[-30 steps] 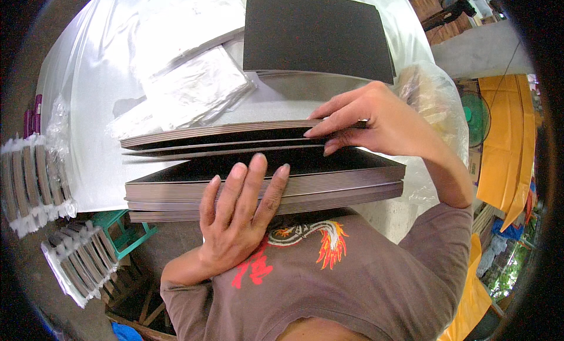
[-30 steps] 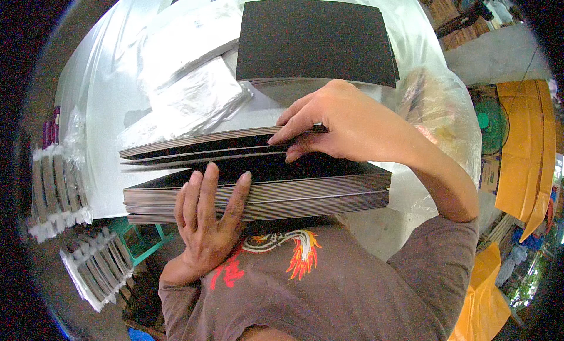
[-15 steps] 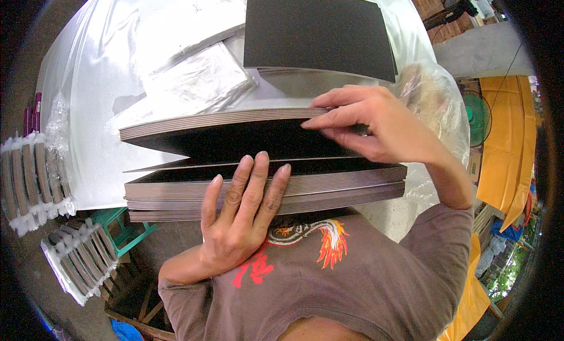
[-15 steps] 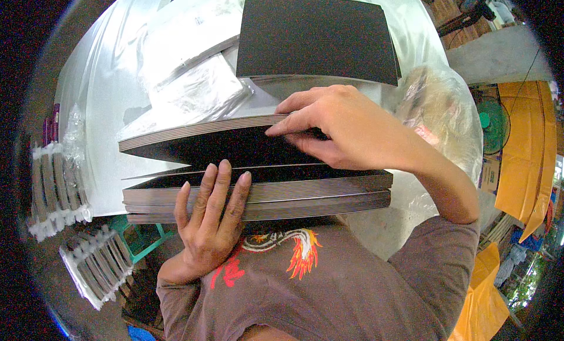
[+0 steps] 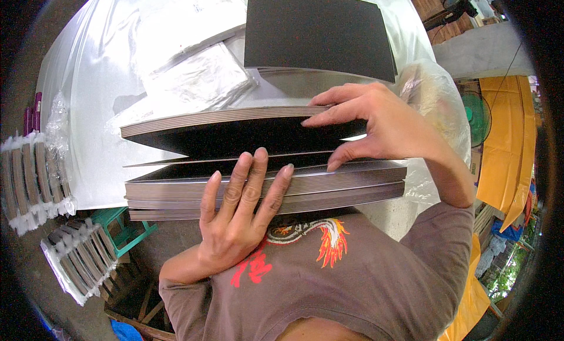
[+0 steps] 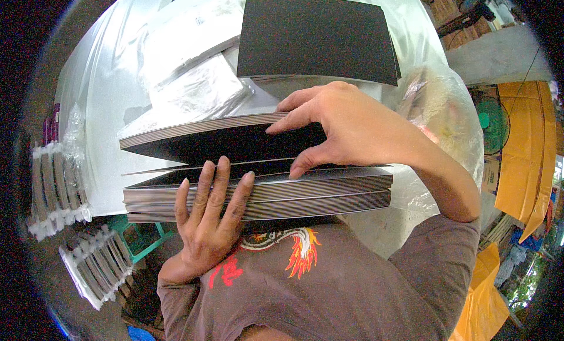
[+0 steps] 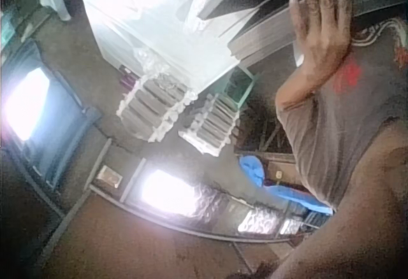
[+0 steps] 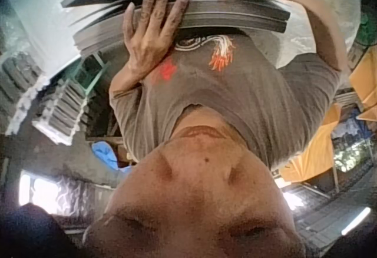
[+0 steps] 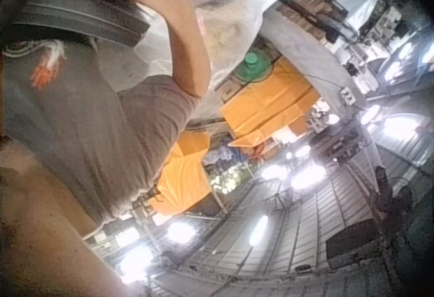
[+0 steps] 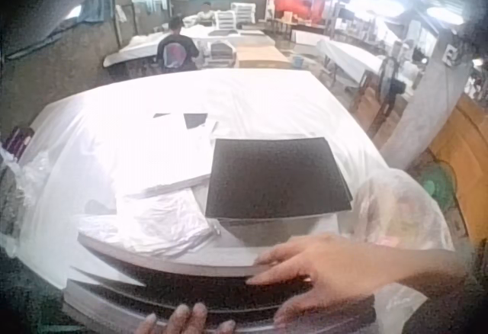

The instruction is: The person removes plastic wrapping from several black boards, stacks the boards together, and then places the stack into a larger plastic bag.

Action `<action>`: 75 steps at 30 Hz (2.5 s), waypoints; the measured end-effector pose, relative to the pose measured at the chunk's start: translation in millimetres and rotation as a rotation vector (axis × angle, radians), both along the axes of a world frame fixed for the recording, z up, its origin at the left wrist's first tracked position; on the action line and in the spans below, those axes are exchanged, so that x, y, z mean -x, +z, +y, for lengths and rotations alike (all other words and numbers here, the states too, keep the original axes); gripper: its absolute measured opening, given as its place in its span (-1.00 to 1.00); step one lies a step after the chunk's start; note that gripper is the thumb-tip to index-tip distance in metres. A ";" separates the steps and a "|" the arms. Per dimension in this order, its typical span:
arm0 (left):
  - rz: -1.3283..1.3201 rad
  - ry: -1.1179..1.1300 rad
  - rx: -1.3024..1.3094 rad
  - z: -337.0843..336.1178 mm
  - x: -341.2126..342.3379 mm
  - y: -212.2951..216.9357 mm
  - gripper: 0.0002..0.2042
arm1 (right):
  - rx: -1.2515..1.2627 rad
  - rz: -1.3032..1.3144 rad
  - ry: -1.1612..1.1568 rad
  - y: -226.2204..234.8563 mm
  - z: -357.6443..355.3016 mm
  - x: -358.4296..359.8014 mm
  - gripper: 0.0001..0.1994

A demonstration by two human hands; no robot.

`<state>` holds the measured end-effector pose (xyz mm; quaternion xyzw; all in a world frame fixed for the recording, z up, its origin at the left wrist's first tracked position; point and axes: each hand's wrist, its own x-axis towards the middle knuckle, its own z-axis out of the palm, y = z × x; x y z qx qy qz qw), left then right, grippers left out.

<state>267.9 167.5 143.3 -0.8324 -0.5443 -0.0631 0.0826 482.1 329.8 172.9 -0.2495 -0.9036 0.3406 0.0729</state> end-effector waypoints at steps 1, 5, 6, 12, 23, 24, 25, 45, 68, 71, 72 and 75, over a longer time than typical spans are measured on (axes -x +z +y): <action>-0.001 -0.003 -0.004 0.2 0.2 -0.2 -0.58 | 0.007 -0.006 -0.003 1.3 -0.1 0.7 -0.42; 0.001 -0.004 -0.002 0.7 -0.1 1.2 -0.58 | -0.029 -0.004 -0.030 1.7 -0.3 2.7 -0.41; -0.002 -0.003 0.000 0.4 -0.2 1.0 -0.58 | -0.010 -0.009 -0.030 2.1 -0.2 3.3 -0.41; -0.003 0.005 -0.022 -0.2 -1.0 -1.1 -0.58 | 0.032 -0.052 -0.039 6.8 -1.5 6.1 -0.39; -0.023 -0.005 -0.006 0.2 0.6 -0.2 -0.59 | -0.038 -0.059 -0.026 6.9 -1.3 6.6 -0.38; -0.025 0.000 -0.010 0.3 -0.1 -0.8 -0.59 | -0.026 -0.064 -0.023 7.4 -1.3 6.8 -0.38; -0.027 0.005 -0.014 0.3 -0.6 -1.1 -0.59 | -0.013 -0.069 -0.020 8.3 -1.4 6.9 -0.38; -0.100 0.023 -0.062 0.1 0.4 -1.3 -0.62 | 0.064 -0.095 0.006 11.2 -5.2 3.8 -0.52; -0.077 -0.040 -0.034 0.7 3.9 -2.3 -0.62 | 0.053 -0.135 0.037 11.0 -9.0 -0.3 -0.64; -0.087 -0.036 -0.038 0.5 3.7 -3.4 -0.61 | 0.063 -0.155 0.022 11.6 -9.0 -0.1 -0.62; -0.081 -0.032 -0.039 1.6 3.1 -2.4 -0.61 | 0.062 -0.156 0.016 11.7 -9.2 -0.4 -0.62; -0.078 -0.026 -0.038 2.5 2.5 -1.9 -0.60 | 0.053 -0.151 0.009 10.7 -9.4 -1.3 -0.61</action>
